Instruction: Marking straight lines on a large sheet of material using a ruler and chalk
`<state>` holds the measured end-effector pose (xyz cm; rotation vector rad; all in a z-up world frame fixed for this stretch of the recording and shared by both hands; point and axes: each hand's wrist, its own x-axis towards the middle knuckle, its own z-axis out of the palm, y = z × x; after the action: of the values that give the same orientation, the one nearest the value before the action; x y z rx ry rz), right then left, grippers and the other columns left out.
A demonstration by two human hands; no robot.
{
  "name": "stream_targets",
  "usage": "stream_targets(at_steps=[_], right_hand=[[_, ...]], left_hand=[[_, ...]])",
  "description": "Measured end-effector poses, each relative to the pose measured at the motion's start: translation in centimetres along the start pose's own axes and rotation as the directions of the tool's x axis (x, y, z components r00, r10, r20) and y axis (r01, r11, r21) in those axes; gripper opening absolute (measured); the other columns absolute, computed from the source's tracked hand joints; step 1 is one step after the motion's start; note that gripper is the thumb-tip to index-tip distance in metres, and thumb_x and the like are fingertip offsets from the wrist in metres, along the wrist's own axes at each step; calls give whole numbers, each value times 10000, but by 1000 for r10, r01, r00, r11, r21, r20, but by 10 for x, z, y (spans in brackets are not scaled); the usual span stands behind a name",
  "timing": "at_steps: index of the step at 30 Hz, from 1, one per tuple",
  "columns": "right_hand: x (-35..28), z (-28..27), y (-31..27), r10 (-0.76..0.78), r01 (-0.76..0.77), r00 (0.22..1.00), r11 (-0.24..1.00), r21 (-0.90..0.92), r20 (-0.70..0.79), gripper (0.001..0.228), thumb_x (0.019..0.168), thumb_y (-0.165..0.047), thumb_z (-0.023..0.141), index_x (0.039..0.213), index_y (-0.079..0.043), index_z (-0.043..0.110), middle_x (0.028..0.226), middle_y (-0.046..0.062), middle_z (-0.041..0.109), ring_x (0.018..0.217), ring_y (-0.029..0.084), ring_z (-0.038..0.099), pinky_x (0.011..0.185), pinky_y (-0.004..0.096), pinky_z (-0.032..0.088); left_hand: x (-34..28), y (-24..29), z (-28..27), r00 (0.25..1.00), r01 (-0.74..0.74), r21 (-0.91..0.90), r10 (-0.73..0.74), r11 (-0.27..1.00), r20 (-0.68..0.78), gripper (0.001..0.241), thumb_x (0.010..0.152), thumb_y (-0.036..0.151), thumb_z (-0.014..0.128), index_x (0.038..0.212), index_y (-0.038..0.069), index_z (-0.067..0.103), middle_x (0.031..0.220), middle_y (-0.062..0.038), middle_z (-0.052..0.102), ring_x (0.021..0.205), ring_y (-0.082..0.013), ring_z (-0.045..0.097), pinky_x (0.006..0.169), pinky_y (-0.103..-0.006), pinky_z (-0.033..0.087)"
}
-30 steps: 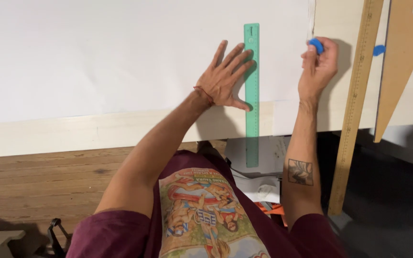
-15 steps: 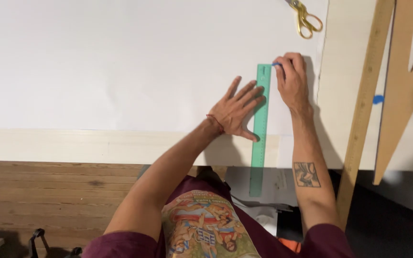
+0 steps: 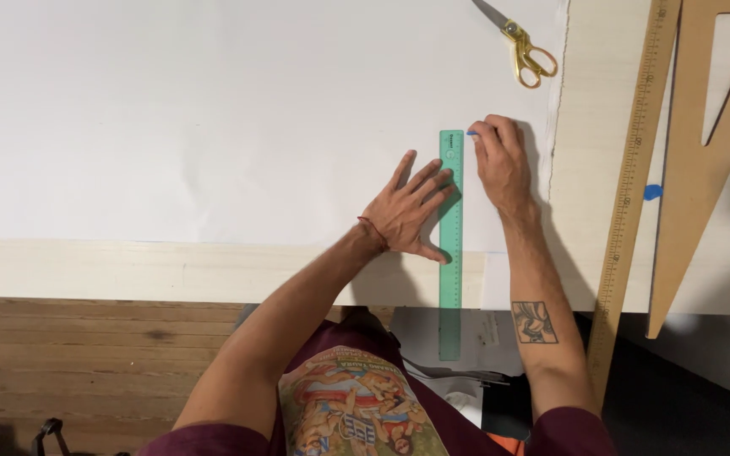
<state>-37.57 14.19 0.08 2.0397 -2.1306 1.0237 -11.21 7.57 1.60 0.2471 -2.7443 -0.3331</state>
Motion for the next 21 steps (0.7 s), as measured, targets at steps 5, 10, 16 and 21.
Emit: stream_targets(at_steps=[5,10,16,21], right_hand=[[-8,5,-1,10,-10,1000,1000,-10,-6,147,1224,-56,717,1353,-113,760,1271,90,630,1190,395,704,1022,499,585],[-7,10,5,-23,23,1000,999,-39,-2,152,1221,-38,699,1350,-111,735,1267,82,608,1170,368,698,1020,478,594],[3,-3,-2,-19,18,999,998,-55,-26,123,1223,-24,690,1333,-69,725,1249,107,598,1154,393,699,992,488,609],[2,3,1,-41,41,999,998,-58,-6,100,1242,-71,693,1318,-101,752,1234,68,603,1127,359,707,954,472,617]], left_hand=[[-4,3,-4,1000,-1,-7,1,1000,25,1403,761,1214,303,1601,132,610,1674,-169,587,1667,-395,497,1444,-774,195],[-3,2,-1,1000,5,20,-6,1000,24,1405,751,1220,286,1583,139,623,1660,-156,598,1657,-389,510,1450,-768,181],[1,-3,-2,1000,-7,25,7,1000,6,1409,761,1217,293,1588,123,614,1671,-164,592,1663,-397,502,1438,-766,205],[0,-1,4,999,-3,16,4,1000,-40,1387,771,1211,286,1554,121,638,1641,-167,608,1644,-399,523,1429,-767,223]])
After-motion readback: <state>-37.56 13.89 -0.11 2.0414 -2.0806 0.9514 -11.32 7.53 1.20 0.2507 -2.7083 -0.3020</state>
